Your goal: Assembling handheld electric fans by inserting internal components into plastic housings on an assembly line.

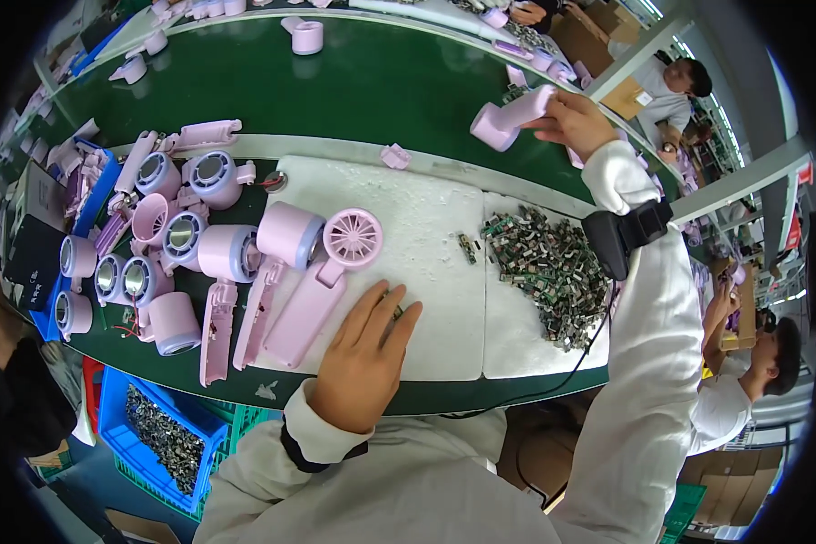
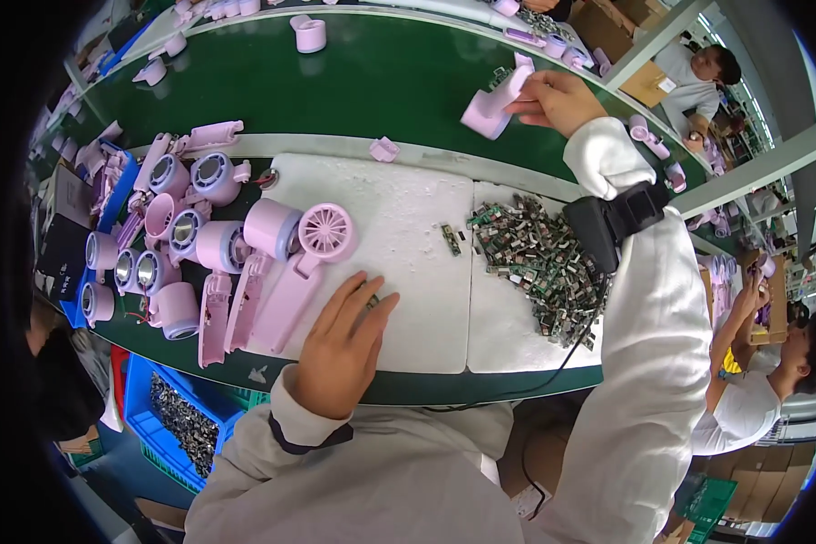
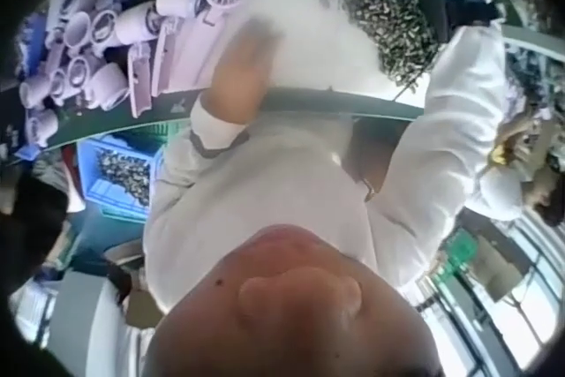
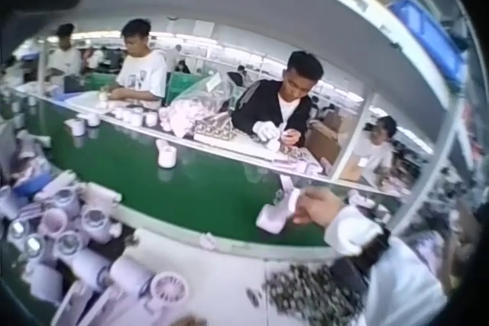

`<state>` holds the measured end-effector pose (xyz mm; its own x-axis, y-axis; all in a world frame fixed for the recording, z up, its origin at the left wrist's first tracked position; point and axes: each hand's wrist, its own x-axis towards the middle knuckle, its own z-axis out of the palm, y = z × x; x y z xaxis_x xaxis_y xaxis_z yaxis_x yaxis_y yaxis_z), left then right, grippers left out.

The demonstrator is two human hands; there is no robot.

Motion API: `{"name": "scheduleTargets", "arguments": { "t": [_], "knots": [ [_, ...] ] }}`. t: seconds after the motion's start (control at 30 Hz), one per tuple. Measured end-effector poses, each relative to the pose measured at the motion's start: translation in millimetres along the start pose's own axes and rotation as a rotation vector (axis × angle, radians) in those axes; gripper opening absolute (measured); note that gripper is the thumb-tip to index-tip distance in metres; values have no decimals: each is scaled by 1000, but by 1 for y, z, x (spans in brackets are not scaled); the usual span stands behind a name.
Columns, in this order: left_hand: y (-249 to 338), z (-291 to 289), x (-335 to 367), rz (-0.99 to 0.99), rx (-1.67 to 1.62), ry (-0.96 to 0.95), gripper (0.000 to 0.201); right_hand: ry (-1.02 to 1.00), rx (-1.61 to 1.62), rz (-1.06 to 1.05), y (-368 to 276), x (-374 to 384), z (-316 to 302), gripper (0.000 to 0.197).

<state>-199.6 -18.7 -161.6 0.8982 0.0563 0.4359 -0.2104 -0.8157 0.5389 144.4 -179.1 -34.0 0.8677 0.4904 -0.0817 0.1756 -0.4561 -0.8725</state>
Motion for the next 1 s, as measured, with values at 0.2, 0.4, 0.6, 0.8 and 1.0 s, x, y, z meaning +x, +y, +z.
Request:
{"name": "scheduleTargets", "arguments": {
  "t": [0.2, 0.4, 0.6, 0.8, 1.0],
  "knots": [
    [-7, -1, -2, -26, -106, 66, 33, 116, -115, -235, 26, 79, -46, 34],
    [-4, 3, 3, -59, -195, 139, 31, 104, -453, 347, 107, 96, -137, 28],
    [-5, 4, 5, -56, -213, 118, 29, 182, -753, 509, 182, 78, -163, 51],
    [-2, 1, 5, -127, -223, 131, 26, 108, -703, 566, 185, 92, -160, 50],
    [-1, 0, 8, -88, -252, 145, 26, 144, -231, 730, 167, 70, -223, 41]
  ]
}}
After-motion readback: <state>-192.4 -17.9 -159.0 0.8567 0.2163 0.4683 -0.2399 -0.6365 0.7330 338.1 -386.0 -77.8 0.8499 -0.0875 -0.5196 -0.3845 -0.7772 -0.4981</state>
